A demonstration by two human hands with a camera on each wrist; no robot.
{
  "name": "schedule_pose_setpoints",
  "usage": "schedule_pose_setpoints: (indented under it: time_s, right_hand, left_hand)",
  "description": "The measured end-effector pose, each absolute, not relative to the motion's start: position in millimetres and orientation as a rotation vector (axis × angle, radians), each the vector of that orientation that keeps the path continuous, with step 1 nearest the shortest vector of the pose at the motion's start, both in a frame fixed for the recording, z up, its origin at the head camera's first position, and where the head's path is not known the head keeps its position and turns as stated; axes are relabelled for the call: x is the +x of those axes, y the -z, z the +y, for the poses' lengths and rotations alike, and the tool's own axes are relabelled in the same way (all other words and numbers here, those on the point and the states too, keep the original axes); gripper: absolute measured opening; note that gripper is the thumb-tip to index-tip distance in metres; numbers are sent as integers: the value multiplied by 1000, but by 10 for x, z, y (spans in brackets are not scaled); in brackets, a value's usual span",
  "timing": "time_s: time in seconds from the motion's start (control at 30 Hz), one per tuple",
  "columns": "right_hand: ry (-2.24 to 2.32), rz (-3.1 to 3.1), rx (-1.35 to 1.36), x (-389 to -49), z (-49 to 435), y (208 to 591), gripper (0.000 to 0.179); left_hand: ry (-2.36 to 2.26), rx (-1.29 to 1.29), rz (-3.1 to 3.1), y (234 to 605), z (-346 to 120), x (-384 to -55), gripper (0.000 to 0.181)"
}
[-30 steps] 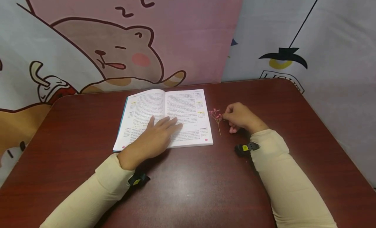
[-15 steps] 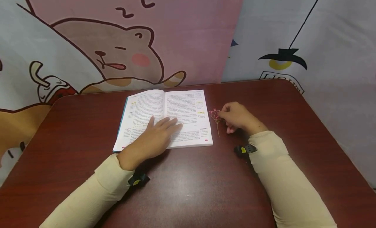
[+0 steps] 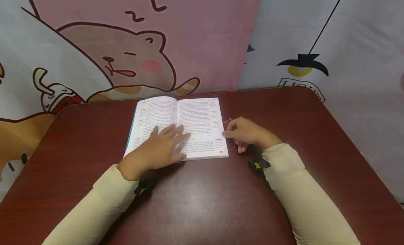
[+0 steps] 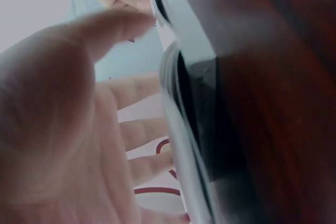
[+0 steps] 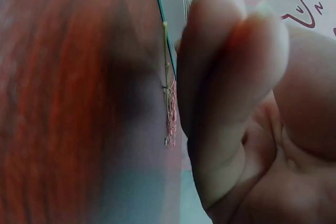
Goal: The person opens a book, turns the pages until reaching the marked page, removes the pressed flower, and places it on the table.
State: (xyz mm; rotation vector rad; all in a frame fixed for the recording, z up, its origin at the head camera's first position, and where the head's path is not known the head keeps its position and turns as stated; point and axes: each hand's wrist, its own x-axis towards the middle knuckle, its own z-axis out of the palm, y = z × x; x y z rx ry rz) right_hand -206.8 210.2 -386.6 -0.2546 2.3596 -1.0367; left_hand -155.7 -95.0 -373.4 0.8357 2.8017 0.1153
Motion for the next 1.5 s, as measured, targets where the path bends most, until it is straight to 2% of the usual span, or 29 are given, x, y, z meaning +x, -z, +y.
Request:
schedule_pose_setpoints:
  time_s: [0.17,0.43,0.8,1.13,1.5]
  right_hand:
    - [1023,2321,-314,-2058,2088,3862,26]
    - [1031,2326,-349,-2052,2097,3863,26]
    - [1030,2310,-376,-2063,2102,3877,24]
    - [993,2340,-382,-2081,2112,3913,17]
    - [996,2339,-378,-2082,2109,3906,19]
  left_hand:
    - [-98,852,2755,3677,-1024,-1555,80]
    - [-49,791,2734,3592,-1036,-1526,89]
    - [59,801,2785,3505,-1039,-1439,81]
    - [86,785,2853,3396,-1066,-1378,85]
    - [95,828,2966,3258,-1124,-1317,83]
